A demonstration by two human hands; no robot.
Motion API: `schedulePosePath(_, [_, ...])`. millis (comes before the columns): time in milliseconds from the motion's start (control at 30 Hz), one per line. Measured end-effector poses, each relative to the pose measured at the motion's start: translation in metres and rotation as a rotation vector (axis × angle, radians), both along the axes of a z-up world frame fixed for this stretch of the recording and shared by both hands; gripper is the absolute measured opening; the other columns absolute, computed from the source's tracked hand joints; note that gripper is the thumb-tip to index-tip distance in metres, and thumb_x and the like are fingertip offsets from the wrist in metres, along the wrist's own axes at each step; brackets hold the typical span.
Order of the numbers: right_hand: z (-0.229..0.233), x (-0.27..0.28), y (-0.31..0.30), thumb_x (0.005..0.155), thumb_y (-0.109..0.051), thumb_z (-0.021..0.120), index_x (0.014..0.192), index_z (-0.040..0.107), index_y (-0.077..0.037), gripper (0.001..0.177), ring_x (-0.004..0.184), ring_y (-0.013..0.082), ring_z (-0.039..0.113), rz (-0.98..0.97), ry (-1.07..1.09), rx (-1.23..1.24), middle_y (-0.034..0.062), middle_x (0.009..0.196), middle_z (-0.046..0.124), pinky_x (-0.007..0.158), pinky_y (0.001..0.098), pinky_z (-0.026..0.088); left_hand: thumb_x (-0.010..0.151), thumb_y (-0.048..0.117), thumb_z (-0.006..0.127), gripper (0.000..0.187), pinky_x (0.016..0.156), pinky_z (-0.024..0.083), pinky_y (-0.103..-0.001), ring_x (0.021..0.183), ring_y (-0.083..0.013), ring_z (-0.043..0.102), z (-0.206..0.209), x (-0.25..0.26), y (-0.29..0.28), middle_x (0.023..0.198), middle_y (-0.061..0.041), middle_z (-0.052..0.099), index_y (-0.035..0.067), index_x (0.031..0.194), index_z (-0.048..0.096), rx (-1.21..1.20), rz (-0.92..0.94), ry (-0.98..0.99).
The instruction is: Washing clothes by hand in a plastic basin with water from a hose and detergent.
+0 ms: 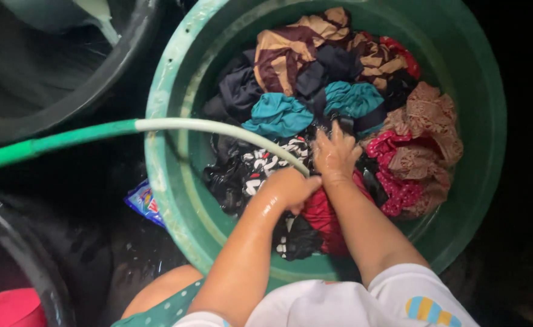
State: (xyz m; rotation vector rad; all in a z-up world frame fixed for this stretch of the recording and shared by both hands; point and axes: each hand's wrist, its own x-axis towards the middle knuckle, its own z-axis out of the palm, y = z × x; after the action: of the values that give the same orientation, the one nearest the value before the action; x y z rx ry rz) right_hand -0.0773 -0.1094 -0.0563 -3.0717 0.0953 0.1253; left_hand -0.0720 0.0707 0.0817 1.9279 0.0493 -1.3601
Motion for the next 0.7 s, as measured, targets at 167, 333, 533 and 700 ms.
schedulePosePath(167, [0.018, -0.015, -0.008, 0.085, -0.027, 0.076, 0.117, 0.071, -0.019, 0.034, 0.115, 0.0386, 0.058, 0.036, -0.141, 0.209, 0.0114, 0.142, 0.060, 0.095, 0.0559, 0.045, 0.094, 0.056, 0.048, 0.060, 0.079, 0.055, -0.041, 0.073, -0.0290, 0.075, -0.026, 0.000, 0.007, 0.065, -0.013, 0.076, 0.005, 0.082, 0.076, 0.052, 0.185, -0.190])
schedulePosePath(333, [0.116, -0.043, -0.028, 0.087, -0.001, 0.067, 0.117, 0.069, -0.002, 0.030, 0.113, 0.0262, 0.068, -0.060, -0.131, 0.800, 0.0130, 0.117, 0.072, 0.102, 0.0345, 0.050, 0.093, 0.049, 0.059, 0.050, 0.068, 0.055, -0.043, 0.068, -0.0290, 0.072, -0.042, 0.010, 0.001, 0.067, -0.010, 0.073, 0.002, 0.087, 0.078, -0.002, 0.579, -0.415])
schedulePosePath(533, [0.193, -0.077, -0.023, 0.093, -0.004, 0.067, 0.117, 0.066, -0.005, 0.024, 0.115, 0.0174, 0.065, -0.088, -0.182, 1.000, 0.0077, 0.120, 0.070, 0.108, 0.0318, 0.049, 0.099, 0.032, 0.062, 0.034, 0.054, 0.054, -0.030, 0.058, -0.0146, 0.068, -0.014, 0.049, 0.006, 0.070, -0.007, 0.071, -0.001, 0.104, 0.067, -0.445, 1.085, -0.479])
schedulePosePath(700, [0.143, -0.038, 0.016, 0.074, -0.021, 0.082, 0.113, 0.072, -0.014, 0.041, 0.125, 0.0423, 0.057, 0.315, -0.092, 0.436, 0.0232, 0.138, 0.060, 0.106, 0.0520, 0.046, 0.098, 0.021, 0.064, 0.028, 0.061, 0.060, -0.027, 0.068, -0.0117, 0.071, -0.056, 0.056, 0.014, 0.088, -0.009, 0.072, -0.002, 0.115, 0.063, -0.474, 1.292, -0.498])
